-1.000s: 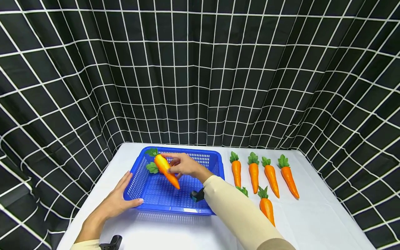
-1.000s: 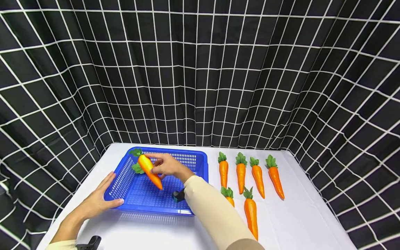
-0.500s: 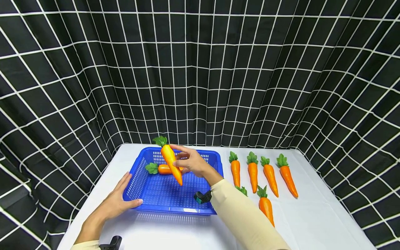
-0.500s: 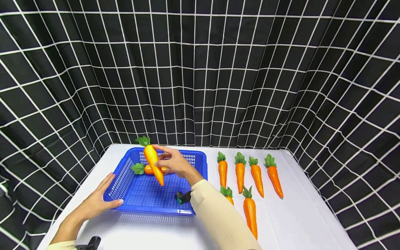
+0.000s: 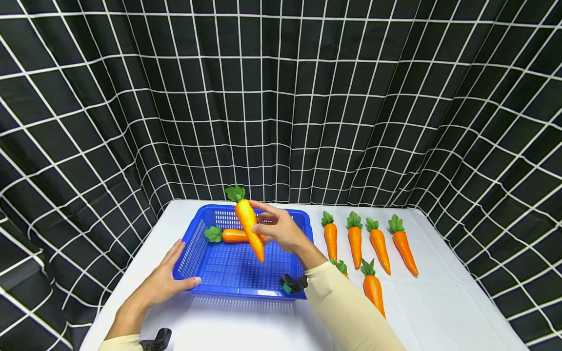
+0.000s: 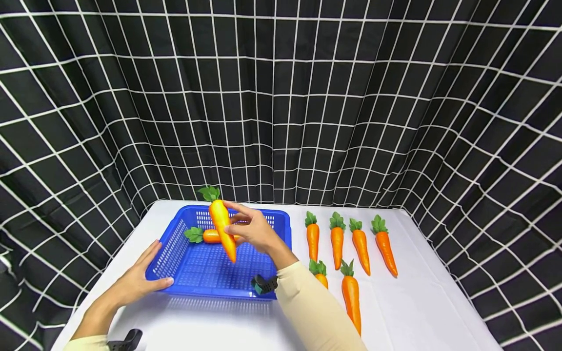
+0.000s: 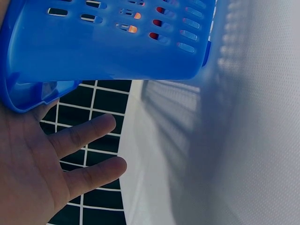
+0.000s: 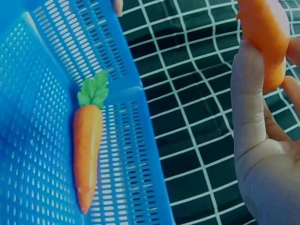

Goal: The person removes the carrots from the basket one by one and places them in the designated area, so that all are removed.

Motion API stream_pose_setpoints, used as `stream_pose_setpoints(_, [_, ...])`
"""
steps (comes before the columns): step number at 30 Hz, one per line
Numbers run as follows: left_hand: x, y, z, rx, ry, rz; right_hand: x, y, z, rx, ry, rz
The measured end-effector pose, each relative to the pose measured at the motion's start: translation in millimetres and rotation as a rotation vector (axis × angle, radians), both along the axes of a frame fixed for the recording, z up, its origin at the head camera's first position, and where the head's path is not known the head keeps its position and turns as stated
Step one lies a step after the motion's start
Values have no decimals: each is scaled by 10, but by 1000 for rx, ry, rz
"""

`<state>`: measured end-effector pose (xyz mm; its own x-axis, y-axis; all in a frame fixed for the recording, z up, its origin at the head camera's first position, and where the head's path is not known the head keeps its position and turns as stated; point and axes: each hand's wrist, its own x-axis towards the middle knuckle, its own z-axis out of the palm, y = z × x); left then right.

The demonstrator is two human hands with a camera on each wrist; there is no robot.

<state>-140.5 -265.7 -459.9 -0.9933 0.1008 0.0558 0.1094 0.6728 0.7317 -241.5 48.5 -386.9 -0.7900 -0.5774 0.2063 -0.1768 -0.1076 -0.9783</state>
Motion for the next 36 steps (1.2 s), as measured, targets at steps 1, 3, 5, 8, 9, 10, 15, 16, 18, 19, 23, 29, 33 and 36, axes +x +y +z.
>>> stream_pose_setpoints(1, [-3, -1, 3, 2, 0, 0, 12, 17, 11, -11, -1, -3])
stream_pose_setpoints(3, [-8, -4, 6, 2, 0, 1, 35, 51, 33, -31, 5, -2])
stream_pose_setpoints(5, [-7, -4, 10, 4, -3, 1, 63, 87, 60, -46, 21, -2])
stream_pose_setpoints(8, [-5, -4, 13, 5, -6, 3, 106, 141, 98, -73, 34, 2])
stream_pose_setpoints(9, [-3, -4, 13, 5, -6, 3, 119, 157, 109, -84, 35, 3])
stream_pose_setpoints(10, [-3, -4, 12, 4, -5, 4, 132, 174, 118, -94, 38, 3])
stream_pose_setpoints(15, [1, -3, 11, 2, 2, 3, 184, 254, 140, -143, 47, -2])
stream_pose_setpoints(16, [-1, -3, 12, 2, 4, 3, 192, 274, 141, -148, 52, -4])
stream_pose_setpoints(18, [2, -2, 15, 0, 5, 1, 210, 318, 145, -162, 58, -9])
stream_pose_setpoints(19, [2, -2, 14, -1, 5, 1, 221, 342, 152, -163, 67, -15])
stream_pose_setpoints(23, [0, -1, 14, -5, 5, 0, 270, 453, 191, -164, 103, -43])
stream_pose_setpoints(29, [-20, -19, 1, -5, 5, 4, 327, 603, 257, -175, 123, -66])
stream_pose_setpoints(33, [-20, -16, -7, -2, 5, 1, 366, 714, 279, -164, 141, -84])
stream_pose_setpoints(36, [-9, -9, -1, -2, 6, -2, 394, 798, 291, -167, 160, -99])
